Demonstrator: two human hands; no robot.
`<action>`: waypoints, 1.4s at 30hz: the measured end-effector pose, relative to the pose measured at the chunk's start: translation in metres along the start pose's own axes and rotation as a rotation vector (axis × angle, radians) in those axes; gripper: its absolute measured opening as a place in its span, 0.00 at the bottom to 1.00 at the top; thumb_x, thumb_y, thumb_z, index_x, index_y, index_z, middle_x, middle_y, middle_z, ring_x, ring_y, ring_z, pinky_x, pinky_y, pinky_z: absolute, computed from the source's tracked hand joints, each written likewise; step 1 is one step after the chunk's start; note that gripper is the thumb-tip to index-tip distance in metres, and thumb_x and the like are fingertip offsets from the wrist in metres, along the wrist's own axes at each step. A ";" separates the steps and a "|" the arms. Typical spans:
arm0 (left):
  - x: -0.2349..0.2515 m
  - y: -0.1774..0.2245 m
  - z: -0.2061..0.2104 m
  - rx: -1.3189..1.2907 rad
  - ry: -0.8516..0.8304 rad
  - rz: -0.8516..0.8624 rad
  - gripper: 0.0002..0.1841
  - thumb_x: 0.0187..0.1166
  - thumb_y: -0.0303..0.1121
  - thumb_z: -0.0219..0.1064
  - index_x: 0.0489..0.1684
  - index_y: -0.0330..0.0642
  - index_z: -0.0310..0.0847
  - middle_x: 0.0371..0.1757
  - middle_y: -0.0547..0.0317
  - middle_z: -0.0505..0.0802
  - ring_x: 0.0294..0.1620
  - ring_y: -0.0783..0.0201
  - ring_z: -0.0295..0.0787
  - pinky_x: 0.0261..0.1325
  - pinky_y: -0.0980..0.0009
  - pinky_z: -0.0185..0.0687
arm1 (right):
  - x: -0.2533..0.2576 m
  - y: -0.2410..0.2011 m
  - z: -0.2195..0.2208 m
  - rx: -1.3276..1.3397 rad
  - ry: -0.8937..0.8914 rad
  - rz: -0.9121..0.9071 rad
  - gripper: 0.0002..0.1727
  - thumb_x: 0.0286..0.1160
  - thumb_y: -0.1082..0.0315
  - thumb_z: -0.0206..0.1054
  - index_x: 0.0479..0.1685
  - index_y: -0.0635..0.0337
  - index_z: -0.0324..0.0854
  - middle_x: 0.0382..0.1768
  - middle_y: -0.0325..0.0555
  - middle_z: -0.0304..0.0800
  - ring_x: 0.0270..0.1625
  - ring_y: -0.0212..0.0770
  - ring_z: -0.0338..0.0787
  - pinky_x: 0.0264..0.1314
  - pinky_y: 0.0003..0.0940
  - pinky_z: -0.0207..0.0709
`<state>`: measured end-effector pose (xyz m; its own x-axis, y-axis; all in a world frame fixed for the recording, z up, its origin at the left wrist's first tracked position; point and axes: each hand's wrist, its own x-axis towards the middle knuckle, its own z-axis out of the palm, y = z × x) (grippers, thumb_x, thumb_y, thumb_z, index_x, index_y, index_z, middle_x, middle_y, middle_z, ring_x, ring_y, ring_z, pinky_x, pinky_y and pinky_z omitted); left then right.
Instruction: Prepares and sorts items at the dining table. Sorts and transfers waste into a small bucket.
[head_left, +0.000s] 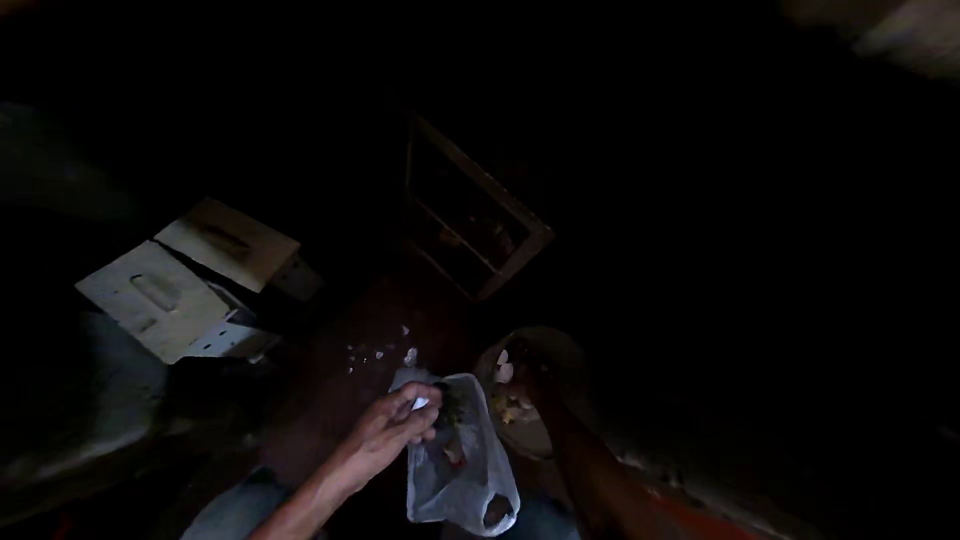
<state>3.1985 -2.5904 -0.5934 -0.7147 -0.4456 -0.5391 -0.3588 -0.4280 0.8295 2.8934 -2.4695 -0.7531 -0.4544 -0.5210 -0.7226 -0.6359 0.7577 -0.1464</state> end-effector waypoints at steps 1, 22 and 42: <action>0.009 -0.003 -0.004 -0.014 0.006 0.028 0.17 0.84 0.39 0.64 0.66 0.43 0.82 0.61 0.56 0.92 0.46 0.62 0.94 0.49 0.67 0.92 | 0.013 0.000 0.010 -0.022 -0.001 0.017 0.75 0.45 0.31 0.85 0.97 0.52 0.44 0.94 0.63 0.46 0.93 0.67 0.52 0.86 0.74 0.55; 0.050 -0.017 -0.014 -0.090 -0.036 0.238 0.22 0.78 0.45 0.72 0.65 0.43 0.85 0.60 0.54 0.92 0.43 0.63 0.93 0.43 0.70 0.92 | 0.084 0.036 0.078 -0.133 0.065 0.060 0.52 0.69 0.65 0.75 0.96 0.49 0.48 0.91 0.65 0.53 0.81 0.71 0.73 0.75 0.70 0.72; 0.055 -0.014 -0.010 0.275 0.152 0.211 0.24 0.78 0.35 0.65 0.75 0.49 0.75 0.60 0.67 0.93 0.48 0.68 0.92 0.44 0.71 0.91 | -0.004 0.057 0.021 0.257 0.145 -0.050 0.42 0.72 0.62 0.76 0.89 0.59 0.64 0.76 0.64 0.79 0.79 0.59 0.80 0.83 0.58 0.69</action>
<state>3.1704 -2.6164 -0.6365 -0.7002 -0.6221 -0.3502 -0.3756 -0.0961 0.9218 2.8719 -2.4159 -0.7731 -0.5227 -0.5970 -0.6086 -0.4893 0.7947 -0.3592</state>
